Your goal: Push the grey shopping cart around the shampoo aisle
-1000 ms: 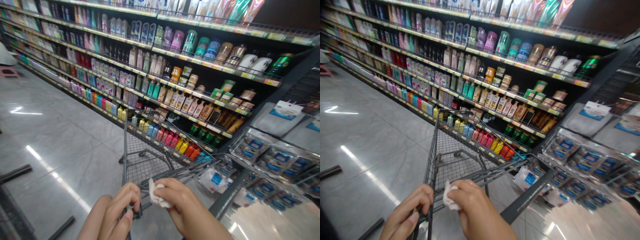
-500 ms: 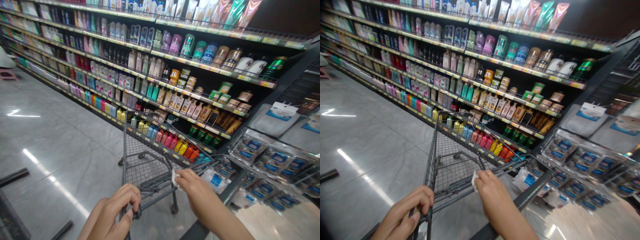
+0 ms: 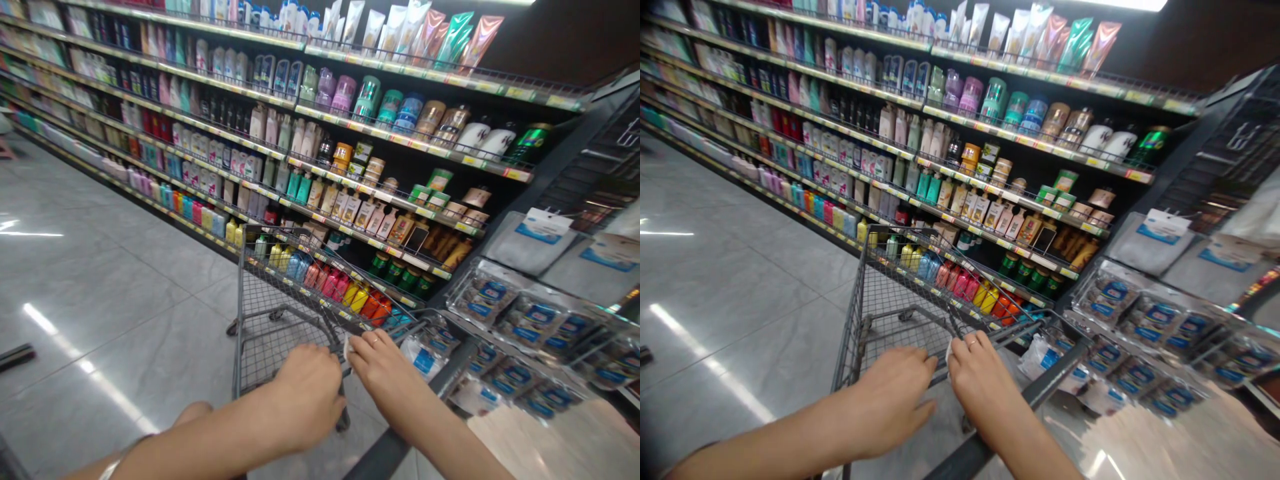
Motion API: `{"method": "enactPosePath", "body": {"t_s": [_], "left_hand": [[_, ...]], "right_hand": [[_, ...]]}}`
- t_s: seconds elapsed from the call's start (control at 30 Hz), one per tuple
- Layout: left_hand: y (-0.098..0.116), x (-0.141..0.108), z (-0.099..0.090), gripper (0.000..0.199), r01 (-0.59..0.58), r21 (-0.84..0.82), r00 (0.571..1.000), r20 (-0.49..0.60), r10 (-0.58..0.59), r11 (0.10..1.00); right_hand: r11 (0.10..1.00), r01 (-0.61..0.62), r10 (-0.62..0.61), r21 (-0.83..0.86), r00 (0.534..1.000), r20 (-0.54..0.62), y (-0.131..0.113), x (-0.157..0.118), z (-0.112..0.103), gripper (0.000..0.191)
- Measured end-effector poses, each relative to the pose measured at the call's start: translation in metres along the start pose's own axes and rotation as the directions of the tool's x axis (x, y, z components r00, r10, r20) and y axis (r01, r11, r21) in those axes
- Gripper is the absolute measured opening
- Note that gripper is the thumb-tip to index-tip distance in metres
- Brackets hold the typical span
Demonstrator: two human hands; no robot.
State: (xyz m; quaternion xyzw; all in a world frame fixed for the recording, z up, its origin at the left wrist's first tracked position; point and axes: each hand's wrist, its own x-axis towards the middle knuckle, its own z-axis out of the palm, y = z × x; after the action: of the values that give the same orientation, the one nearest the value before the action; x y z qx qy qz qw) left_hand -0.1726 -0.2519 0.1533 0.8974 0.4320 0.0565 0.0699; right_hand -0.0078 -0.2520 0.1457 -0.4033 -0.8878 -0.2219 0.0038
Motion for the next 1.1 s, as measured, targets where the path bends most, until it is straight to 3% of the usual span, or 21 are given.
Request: {"method": "enactPosePath", "body": {"t_s": [0.1, 0.23, 0.4, 0.53, 0.67, 0.8, 0.93, 1.1], "left_hand": [[0.002, 0.015, 0.018, 0.031, -0.072, 0.155, 0.991, 0.122, 0.053, 0.985], [-0.002, 0.017, 0.027, 0.022, -0.102, 0.212, 0.993, 0.083, 0.086, 0.972], [-0.004, 0.013, 0.015, 0.025, -0.184, 0.245, 0.974, 0.175, 0.143, 0.952], [-0.005, 0.012, 0.012, 0.026, -0.210, 0.245, 0.970, 0.177, 0.169, 0.947], [-0.006, 0.011, 0.014, 0.030, -0.232, 0.233, 0.964, 0.184, 0.191, 0.944], [-0.007, 0.012, 0.015, 0.034, -0.238, 0.219, 0.955, 0.232, 0.187, 0.946], [-0.008, 0.014, 0.018, 0.036, -0.202, 0.183, 0.952, 0.268, 0.149, 0.962], [-0.009, 0.013, 0.018, 0.037, -0.195, 0.166, 0.954, 0.262, 0.148, 0.967]], "right_hand": [[0.996, -0.057, 0.056, -0.064, 0.998, -0.017, 0.001, -0.003, 0.003, 0.012], [0.989, -0.148, 0.146, -0.031, 0.987, -0.063, 0.005, -0.012, 0.006, 0.027], [0.957, -0.215, 0.249, 0.193, 0.953, -0.173, 0.014, -0.028, 0.011, 0.052], [0.855, -0.282, 0.400, 0.434, 0.892, -0.209, 0.028, -0.040, 0.021, 0.052], [0.712, -0.353, 0.517, 0.607, 0.849, -0.111, 0.045, -0.045, 0.029, 0.039], [0.630, -0.410, 0.479, 0.660, 0.874, 0.086, 0.054, -0.042, 0.032, 0.037], [0.656, -0.430, 0.427, 0.620, 0.889, 0.165, 0.059, -0.035, 0.034, 0.043], [0.718, -0.563, 0.533, 0.409, 0.823, 0.198, 0.090, -0.037, 0.053, 0.038]]}}
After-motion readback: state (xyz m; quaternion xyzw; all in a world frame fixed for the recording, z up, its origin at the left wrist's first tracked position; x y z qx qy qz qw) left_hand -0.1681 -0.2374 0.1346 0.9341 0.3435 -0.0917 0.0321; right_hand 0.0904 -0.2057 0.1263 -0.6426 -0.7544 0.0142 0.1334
